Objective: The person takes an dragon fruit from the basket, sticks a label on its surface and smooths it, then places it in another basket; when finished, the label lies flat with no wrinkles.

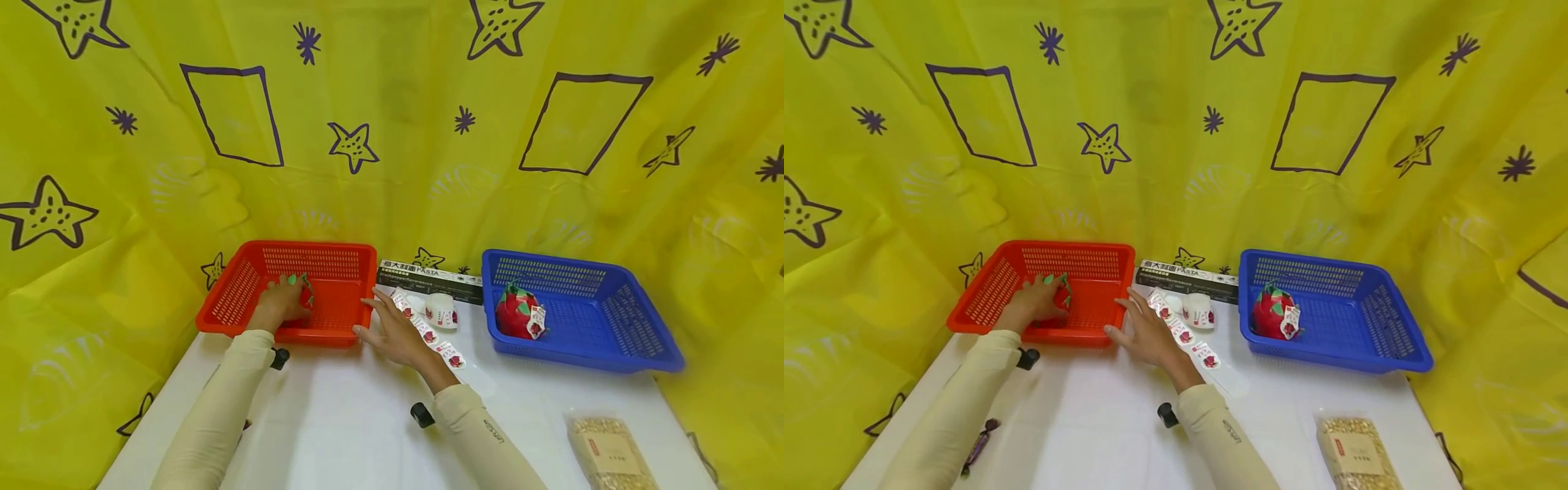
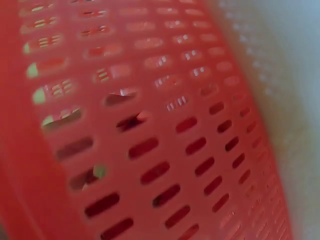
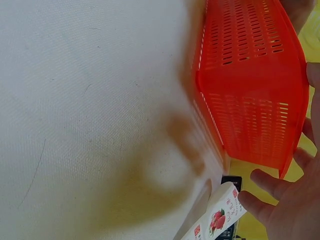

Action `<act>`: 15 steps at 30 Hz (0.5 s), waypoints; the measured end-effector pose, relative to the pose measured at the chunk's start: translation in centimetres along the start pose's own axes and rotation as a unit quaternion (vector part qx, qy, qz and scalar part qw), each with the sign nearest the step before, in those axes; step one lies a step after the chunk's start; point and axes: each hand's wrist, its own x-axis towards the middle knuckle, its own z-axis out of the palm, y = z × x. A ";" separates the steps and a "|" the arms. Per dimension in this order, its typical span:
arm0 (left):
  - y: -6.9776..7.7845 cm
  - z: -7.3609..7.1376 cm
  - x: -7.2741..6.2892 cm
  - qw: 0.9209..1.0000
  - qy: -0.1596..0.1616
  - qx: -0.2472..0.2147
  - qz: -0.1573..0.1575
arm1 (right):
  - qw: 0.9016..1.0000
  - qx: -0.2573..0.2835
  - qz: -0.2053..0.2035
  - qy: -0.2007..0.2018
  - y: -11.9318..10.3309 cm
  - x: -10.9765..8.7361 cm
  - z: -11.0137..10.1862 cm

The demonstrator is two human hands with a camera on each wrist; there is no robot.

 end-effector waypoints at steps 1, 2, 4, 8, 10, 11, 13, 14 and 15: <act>0.0 0.2 0.0 1.000 0.004 0.004 -0.003 | 1.000 -0.001 0.000 0.000 0.0 0.0 0.0; 0.0 0.3 0.1 1.000 0.008 0.009 -0.004 | 1.000 -0.001 0.001 0.000 0.0 0.0 0.0; 0.0 0.5 0.2 1.000 0.016 0.015 -0.005 | 1.000 -0.002 0.001 0.001 0.0 0.1 0.0; 0.0 0.7 0.4 1.000 0.022 0.016 -0.003 | 1.000 -0.006 0.002 0.001 0.0 0.1 0.1; -0.1 0.8 0.4 1.000 0.025 0.012 -0.001 | 1.000 -0.008 0.003 0.000 0.1 0.1 0.1; -0.2 0.7 0.4 1.000 0.029 0.009 0.001 | 1.000 -0.008 0.004 -0.001 0.1 0.2 0.1; -0.4 0.8 0.4 0.999 0.038 0.004 0.005 | 1.000 -0.008 0.005 -0.002 0.2 0.2 0.2; -0.5 0.8 0.4 0.999 0.043 0.001 0.006 | 1.000 -0.007 0.006 -0.003 0.2 0.2 0.2; -0.6 0.8 0.5 0.999 0.048 -0.002 0.007 | 1.000 -0.007 0.006 -0.003 0.2 0.2 0.2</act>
